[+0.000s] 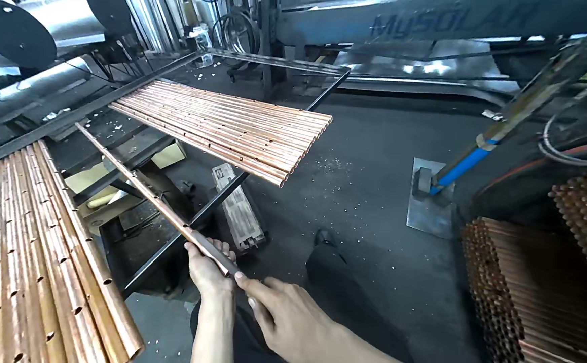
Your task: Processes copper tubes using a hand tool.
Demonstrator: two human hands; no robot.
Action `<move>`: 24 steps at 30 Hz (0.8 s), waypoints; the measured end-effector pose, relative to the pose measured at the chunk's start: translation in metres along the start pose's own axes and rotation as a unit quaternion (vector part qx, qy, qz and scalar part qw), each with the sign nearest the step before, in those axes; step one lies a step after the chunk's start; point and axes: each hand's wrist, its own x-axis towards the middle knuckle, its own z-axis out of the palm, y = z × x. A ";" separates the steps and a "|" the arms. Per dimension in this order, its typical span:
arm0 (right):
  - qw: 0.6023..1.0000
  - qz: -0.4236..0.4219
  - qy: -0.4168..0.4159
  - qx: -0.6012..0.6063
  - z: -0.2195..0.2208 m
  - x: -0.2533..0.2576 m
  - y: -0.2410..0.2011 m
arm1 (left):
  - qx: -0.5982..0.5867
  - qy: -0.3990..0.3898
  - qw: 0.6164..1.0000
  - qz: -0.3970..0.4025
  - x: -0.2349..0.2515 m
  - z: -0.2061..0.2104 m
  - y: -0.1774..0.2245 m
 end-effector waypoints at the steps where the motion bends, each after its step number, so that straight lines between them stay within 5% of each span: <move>1: 1.000 0.004 0.007 0.001 0.000 -0.010 -0.002 | 0.006 0.000 1.000 0.001 0.001 -0.001 0.000; 5: 0.999 0.015 0.025 -0.014 -0.004 -0.054 -0.002 | -0.004 -0.019 1.000 0.015 0.006 -0.007 -0.006; 10: 0.999 -0.016 0.034 0.017 0.004 -0.004 0.004 | 0.015 -0.007 1.000 0.026 0.004 -0.001 -0.004; 15: 1.000 0.016 0.021 0.002 -0.005 -0.057 0.002 | -0.003 -0.026 0.999 0.043 0.006 -0.004 -0.008; 20: 0.999 -0.013 0.030 0.011 0.001 -0.004 0.004 | 0.041 0.020 0.998 0.047 0.001 -0.002 -0.004; 24: 1.000 0.009 0.018 0.010 -0.005 -0.052 -0.004 | 0.044 -0.005 0.999 -0.006 0.001 -0.008 0.006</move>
